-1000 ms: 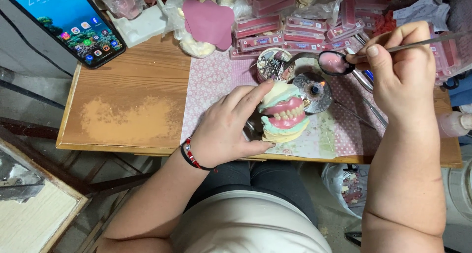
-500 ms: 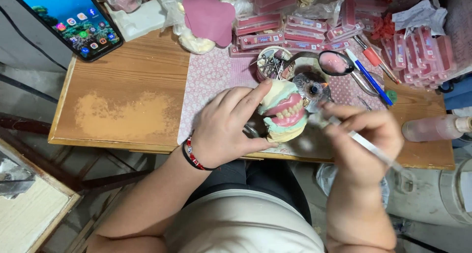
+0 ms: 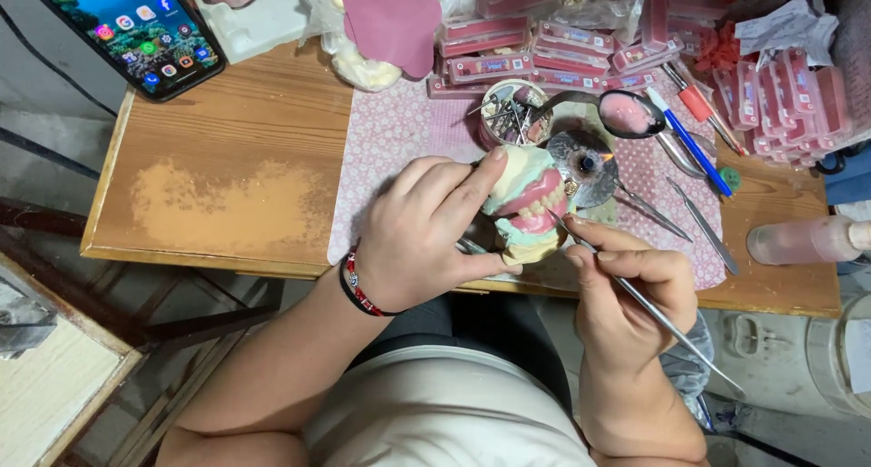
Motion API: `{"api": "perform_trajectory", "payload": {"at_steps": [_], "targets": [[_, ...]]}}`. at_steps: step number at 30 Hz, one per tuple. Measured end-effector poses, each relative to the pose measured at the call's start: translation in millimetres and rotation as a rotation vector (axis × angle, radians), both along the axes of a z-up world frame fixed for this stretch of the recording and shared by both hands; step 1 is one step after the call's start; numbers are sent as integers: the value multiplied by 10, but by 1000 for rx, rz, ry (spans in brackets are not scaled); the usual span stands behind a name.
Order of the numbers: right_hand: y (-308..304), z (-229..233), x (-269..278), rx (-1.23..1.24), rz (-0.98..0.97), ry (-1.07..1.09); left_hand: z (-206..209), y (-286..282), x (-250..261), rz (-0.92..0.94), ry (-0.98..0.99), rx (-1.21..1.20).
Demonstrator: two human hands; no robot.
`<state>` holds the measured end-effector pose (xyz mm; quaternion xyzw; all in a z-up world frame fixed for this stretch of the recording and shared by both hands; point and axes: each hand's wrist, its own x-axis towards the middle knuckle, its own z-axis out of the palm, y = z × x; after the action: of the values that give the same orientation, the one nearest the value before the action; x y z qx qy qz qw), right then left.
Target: A person refines a dental mold by applying a liquid substance and using a metal probe to shape and adjust the details of the artificial teeth.
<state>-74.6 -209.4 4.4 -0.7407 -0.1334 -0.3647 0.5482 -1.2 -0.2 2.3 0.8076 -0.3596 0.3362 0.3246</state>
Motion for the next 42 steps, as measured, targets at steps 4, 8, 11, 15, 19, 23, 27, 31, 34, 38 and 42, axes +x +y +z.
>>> {"api": "perform_trajectory", "payload": {"at_steps": [4, 8, 11, 15, 19, 23, 27, 31, 34, 38, 42], "targets": [[4, 65, -18, -45, 11, 19, -2, -2, 5, -3, 8, 15], [-21, 100, -41, -78, 12, 59, 19, 0, 2, -6, 9, 15], [-35, 90, -47, -63, 22, 73, 27, 9, -4, 2, 19, 22], [-4, 114, -41, -72, 34, 51, 32, 5, 5, -5, 3, 13], [4, 128, -42, -84, 33, 56, 28, 5, 0, -4, 3, 7], [16, 143, -33, -96, 43, 47, 30, 9, -4, 4, 3, 18], [16, 140, -33, -87, 56, 57, 10, 6, -6, 10, 5, 23], [54, 189, -29, -118, 54, 53, 8, 3, -9, 9, -3, 19], [91, 231, -34, -148, 31, 39, 11, -3, -14, 19, -11, 9], [154, 320, -23, -313, -11, -3, 4, -2, -16, 17, -15, 11], [206, 463, -64, -451, -23, 5, 12, 5, -15, 17, -24, 13]]}}
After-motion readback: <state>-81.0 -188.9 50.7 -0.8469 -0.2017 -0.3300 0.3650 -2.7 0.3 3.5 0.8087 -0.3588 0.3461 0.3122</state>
